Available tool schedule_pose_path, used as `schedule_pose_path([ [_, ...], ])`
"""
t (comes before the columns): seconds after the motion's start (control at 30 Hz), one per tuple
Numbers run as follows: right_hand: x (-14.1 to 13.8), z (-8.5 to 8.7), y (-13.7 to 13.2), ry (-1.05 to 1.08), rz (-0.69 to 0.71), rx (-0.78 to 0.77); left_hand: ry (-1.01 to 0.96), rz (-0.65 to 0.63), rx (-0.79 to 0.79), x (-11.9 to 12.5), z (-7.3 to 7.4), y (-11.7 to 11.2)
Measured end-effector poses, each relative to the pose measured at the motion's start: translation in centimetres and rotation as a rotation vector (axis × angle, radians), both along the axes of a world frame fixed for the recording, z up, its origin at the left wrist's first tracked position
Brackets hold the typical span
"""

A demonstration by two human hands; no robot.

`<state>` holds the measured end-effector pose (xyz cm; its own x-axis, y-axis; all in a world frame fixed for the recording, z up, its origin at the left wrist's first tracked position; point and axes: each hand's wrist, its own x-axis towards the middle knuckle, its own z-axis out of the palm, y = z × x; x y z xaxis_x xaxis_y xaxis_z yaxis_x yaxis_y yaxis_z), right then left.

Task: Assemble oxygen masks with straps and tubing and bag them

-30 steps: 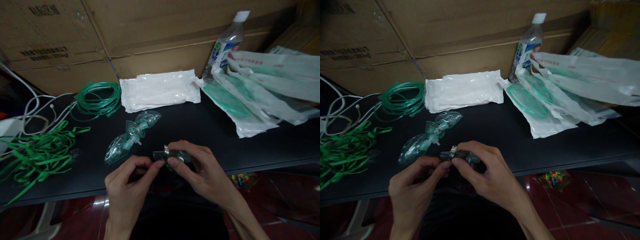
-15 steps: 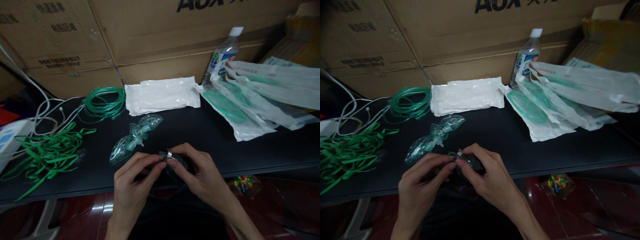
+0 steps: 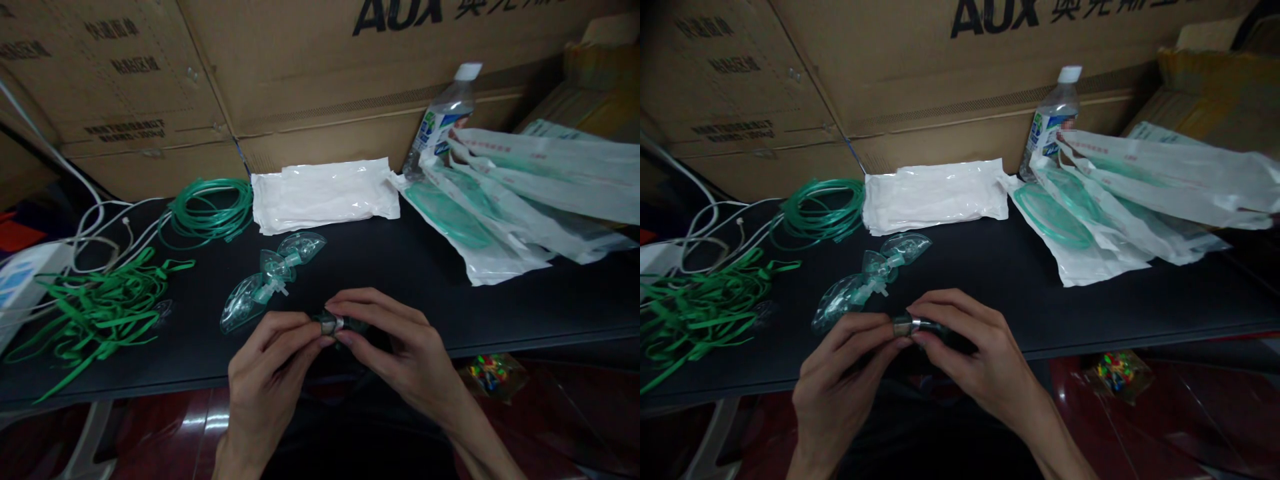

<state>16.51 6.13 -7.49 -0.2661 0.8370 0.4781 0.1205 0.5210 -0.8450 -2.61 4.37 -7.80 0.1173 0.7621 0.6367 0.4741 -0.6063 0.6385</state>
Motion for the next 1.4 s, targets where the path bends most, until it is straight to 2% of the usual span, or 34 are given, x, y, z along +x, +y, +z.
schedule_pose_path([
  [0.2, -0.1, -0.4, -0.2, -0.063, 0.034, 0.064, 0.036, 0.048, 0.024, 0.3, -0.3, 0.1],
  [0.33, -0.2, -0.8, -0.3, -0.086, -0.013, 0.143, 0.039, 0.082, 0.04, 0.4, -0.4, 0.0],
  [0.4, -0.2, -0.9, -0.5, -0.121, -0.071, 0.214, -0.021, 0.024, -0.031, 0.5, 0.0, -0.1],
  [0.5, 0.0, -1.1, -0.9, -0.192, -0.137, 0.327, -0.218, -0.084, -0.271, 0.9, 0.7, -0.3],
  [0.6, 0.0, -1.3, -1.0, -0.257, -0.182, 0.421, -0.363, -0.057, -0.428, 1.3, 1.2, -0.3],
  [0.73, -0.1, -1.4, -1.1, -0.284, -0.21, 0.449, -0.362, -0.045, -0.489, 1.3, 1.1, -0.2],
  [0.8, 0.0, -1.2, -1.3, -0.24, -0.165, 0.401, -0.365, -0.069, -0.493, 1.0, 0.9, -0.1],
  [0.87, 0.1, -0.7, -1.4, -0.169, -0.101, 0.284, -0.354, -0.096, -0.486, 0.6, 0.7, -0.1],
  [1.03, 0.6, 1.0, -0.6, -0.05, -0.042, -0.251, -0.313, -0.217, -0.483, -0.6, 1.0, 0.0],
  [1.1, 0.9, 1.5, -0.1, -0.03, 0.04, -0.449, -0.292, -0.282, -0.495, -1.0, 1.2, 0.0],
  [1.17, 1.1, 1.9, 0.2, 0.014, 0.112, -0.58, -0.261, -0.328, -0.508, -1.4, 1.4, 0.0],
  [1.27, 1.2, 2.1, 0.1, 0.079, 0.118, -0.635, -0.22, -0.365, -0.516, -1.7, 1.4, 0.1],
  [1.4, 0.8, 2.2, -0.8, 0.051, 0.013, -0.553, -0.172, -0.376, -0.486, -1.9, 1.1, 0.3],
])
